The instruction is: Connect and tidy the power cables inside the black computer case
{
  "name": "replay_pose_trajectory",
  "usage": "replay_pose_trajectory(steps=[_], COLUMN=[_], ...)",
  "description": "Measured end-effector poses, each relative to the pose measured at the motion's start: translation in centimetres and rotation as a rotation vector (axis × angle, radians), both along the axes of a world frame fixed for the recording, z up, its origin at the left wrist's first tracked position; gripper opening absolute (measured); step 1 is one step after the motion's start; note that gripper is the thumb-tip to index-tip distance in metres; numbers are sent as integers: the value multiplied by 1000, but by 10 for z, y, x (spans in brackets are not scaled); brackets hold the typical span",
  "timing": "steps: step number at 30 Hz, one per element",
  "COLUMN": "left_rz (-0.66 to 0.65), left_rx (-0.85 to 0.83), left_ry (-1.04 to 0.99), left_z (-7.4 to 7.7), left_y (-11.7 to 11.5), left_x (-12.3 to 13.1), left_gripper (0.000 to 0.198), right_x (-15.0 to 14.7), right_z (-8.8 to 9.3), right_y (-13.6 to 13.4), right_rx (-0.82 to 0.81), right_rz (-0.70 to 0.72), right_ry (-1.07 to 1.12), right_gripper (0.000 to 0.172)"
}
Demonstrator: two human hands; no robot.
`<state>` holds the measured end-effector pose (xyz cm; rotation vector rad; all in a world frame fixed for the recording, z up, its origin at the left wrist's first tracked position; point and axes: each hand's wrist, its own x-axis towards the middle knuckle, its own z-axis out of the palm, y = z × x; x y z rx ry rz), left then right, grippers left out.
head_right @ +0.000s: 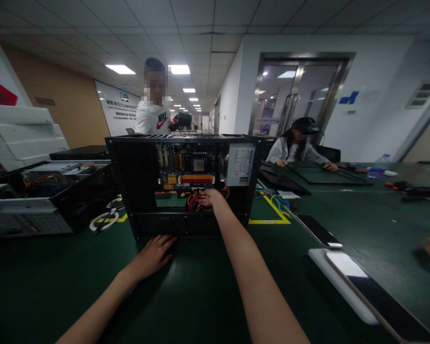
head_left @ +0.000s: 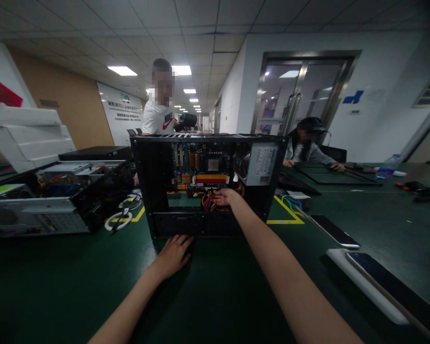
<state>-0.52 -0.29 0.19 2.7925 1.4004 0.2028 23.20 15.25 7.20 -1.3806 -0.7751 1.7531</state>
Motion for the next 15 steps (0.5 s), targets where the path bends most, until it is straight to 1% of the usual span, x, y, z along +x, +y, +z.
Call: replay_pose_trajectory(steps=[6,15], left_rz=[14,8], left_rx=[-22,-11], left_ry=[10,5], left_z=[4,2], left_y=[-3,-1], left_x=[2,1], left_gripper=[49,50], right_x=[0,1], right_z=[1,-3], right_y=[-2,2], right_rx=[4,29], right_rz=[14,38], right_ry=[-22,-46], right_gripper=[6,5])
